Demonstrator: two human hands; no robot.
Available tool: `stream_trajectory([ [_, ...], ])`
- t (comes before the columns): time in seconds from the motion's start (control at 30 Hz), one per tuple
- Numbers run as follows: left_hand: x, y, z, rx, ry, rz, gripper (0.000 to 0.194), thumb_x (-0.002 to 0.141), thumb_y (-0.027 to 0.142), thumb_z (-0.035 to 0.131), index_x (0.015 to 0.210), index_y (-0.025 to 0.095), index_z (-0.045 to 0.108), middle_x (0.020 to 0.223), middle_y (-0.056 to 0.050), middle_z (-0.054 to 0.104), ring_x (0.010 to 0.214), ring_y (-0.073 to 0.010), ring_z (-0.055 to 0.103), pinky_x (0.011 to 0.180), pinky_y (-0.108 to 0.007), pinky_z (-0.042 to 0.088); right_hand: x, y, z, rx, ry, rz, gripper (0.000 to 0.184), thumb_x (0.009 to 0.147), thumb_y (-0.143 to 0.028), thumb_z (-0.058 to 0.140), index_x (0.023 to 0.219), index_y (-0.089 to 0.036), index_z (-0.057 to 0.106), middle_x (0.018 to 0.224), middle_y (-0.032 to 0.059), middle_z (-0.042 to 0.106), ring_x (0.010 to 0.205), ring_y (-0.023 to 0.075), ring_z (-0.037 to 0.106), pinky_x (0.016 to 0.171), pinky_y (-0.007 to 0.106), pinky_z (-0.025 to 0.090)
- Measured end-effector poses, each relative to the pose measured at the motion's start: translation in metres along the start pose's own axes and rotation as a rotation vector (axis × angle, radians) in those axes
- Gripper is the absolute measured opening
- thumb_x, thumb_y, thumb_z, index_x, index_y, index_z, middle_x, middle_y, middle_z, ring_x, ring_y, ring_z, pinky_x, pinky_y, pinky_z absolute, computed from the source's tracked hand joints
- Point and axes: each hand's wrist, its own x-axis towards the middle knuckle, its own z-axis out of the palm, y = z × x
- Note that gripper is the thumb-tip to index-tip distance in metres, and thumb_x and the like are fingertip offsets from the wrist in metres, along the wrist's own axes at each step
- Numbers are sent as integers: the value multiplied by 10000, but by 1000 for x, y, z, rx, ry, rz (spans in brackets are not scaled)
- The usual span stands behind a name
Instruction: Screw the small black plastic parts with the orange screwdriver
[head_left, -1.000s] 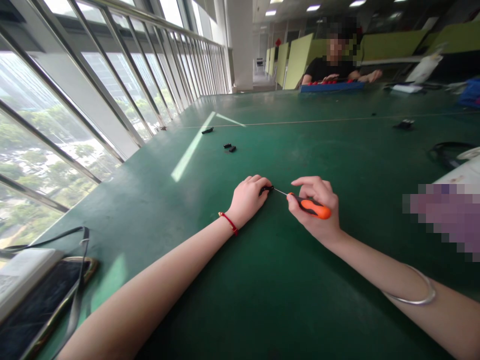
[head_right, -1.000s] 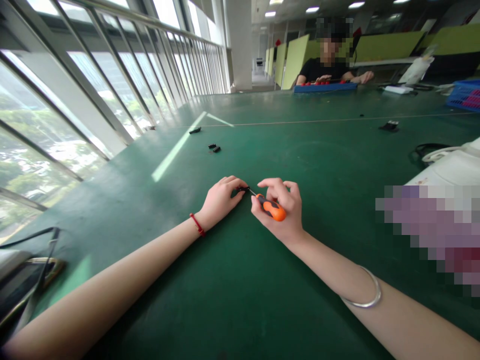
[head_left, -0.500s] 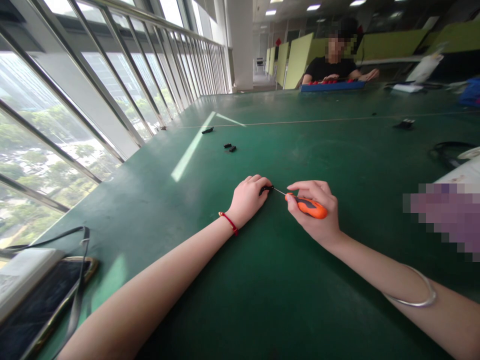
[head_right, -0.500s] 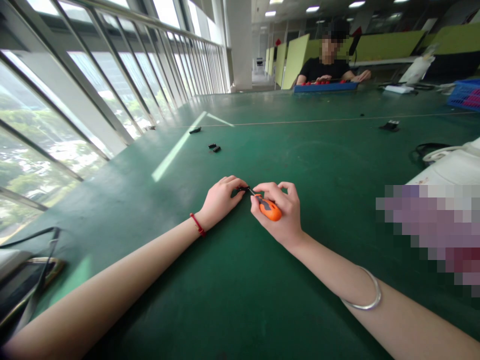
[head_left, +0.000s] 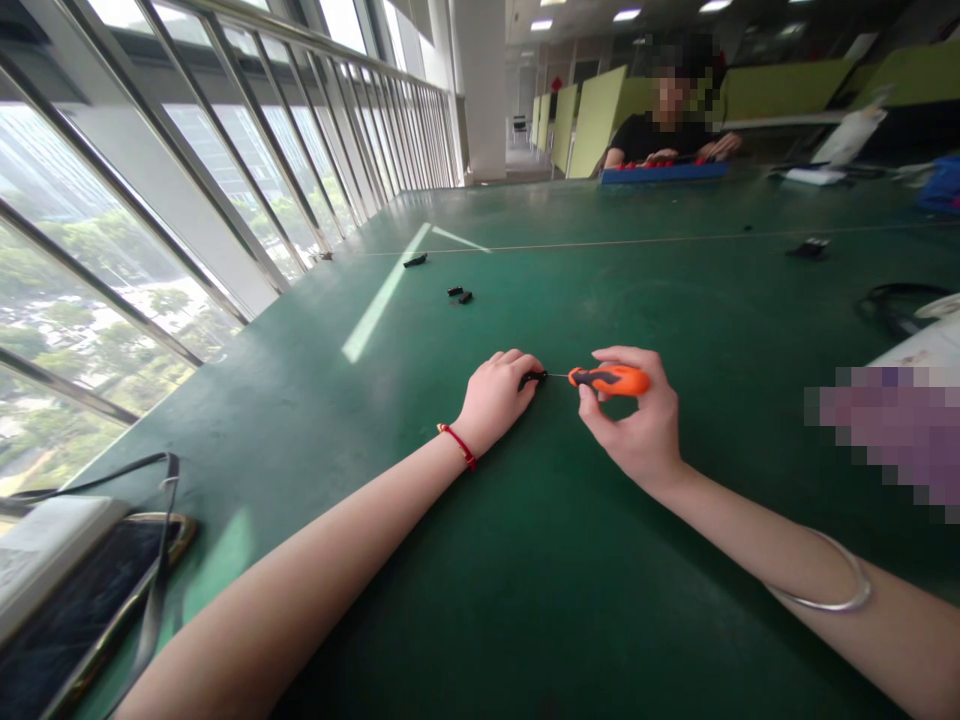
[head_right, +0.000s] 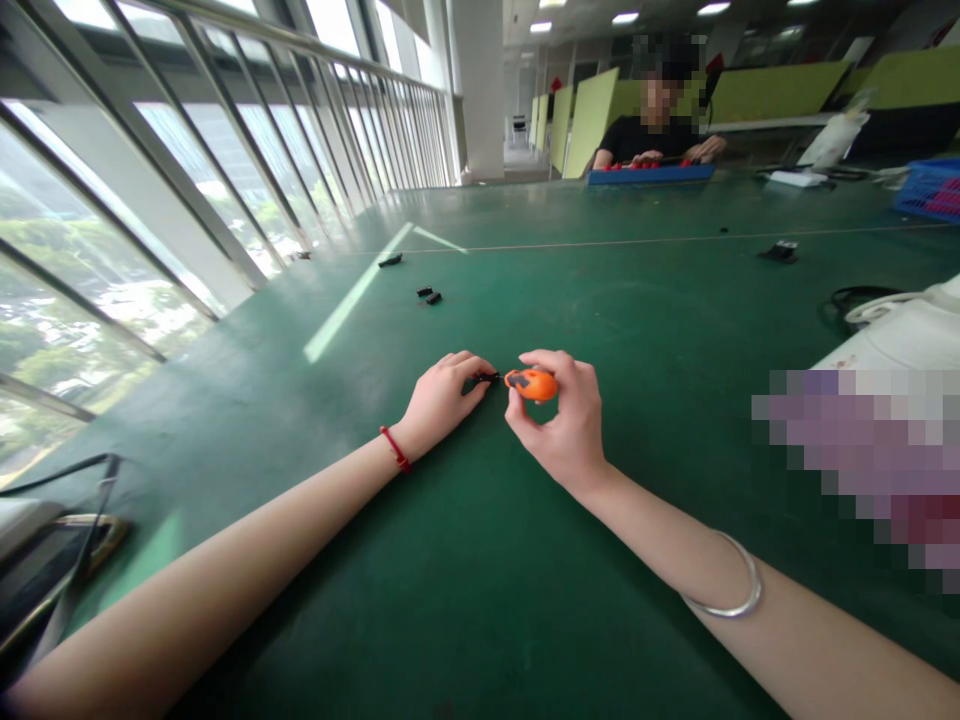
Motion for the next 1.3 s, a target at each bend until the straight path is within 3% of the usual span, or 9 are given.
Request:
stream_trajectory([
  [0.07, 0, 0, 0, -2, -4, -1, 172, 863, 189, 490, 961, 214, 629, 992, -28, 646, 921, -186, 574, 804, -306, 471, 0, 1, 0, -1, -24, 29, 266, 730, -247, 631, 981, -233, 545, 685, -27, 581, 605, 161, 554, 719, 368, 453],
  [0.2, 0, -1, 0, -6, -3, -4, 175, 865, 191, 486, 960, 216, 631, 995, -26, 647, 927, -185, 575, 810, -304, 469, 0, -1, -1, -20, -100, -43, 66, 771, -218, 597, 815, -248, 557, 467, -83, 494, 499, 134, 487, 742, 359, 424],
  [0.4, 0, 0, 1, 1, 5, 3, 171, 863, 189, 487, 955, 211, 629, 980, -26, 646, 917, -187, 574, 801, -307, 470, 0, 0, 0, 28, -26, 56, 283, 727, -239, 626, 997, -229, 541, 745, -10, 591, 656, 166, 569, 706, 353, 455],
  [0.57, 1, 0, 1, 5, 4, -3, 163, 858, 192, 500, 954, 213, 630, 981, -23, 648, 915, -185, 578, 798, -303, 473, 0, -1, 0, -9, -109, -1, 37, 782, -238, 595, 790, -240, 559, 481, -72, 522, 538, 137, 518, 744, 358, 417],
  [0.8, 1, 0, 1, 8, 4, 0, 167, 861, 189, 494, 951, 211, 632, 981, -22, 649, 912, -184, 577, 795, -303, 474, -1, 3, 1, 41, -15, 91, 281, 726, -241, 633, 987, -234, 529, 676, -31, 545, 603, 158, 538, 697, 360, 449],
  [0.97, 0, 0, 1, 5, 1, -6, 167, 866, 196, 490, 951, 212, 633, 980, -23, 650, 913, -182, 578, 800, -303, 472, 0, 0, 0, -3, -91, -33, 63, 772, -220, 609, 805, -247, 563, 474, -74, 500, 536, 144, 506, 723, 348, 423],
  [1.17, 1, 0, 0, 4, -5, -9, 174, 868, 198, 487, 962, 214, 632, 988, -25, 649, 915, -181, 577, 805, -303, 472, -2, 3, 1, 38, -40, 67, 299, 723, -225, 635, 1004, -228, 532, 669, -34, 542, 602, 153, 532, 704, 355, 450],
  [1.3, 1, 0, 0, 3, -3, -9, 170, 865, 195, 490, 956, 215, 633, 985, -21, 651, 918, -184, 577, 805, -304, 472, 0, 0, 0, -5, -92, -21, 100, 766, -218, 611, 844, -241, 554, 468, -93, 454, 476, 118, 457, 722, 355, 424],
])
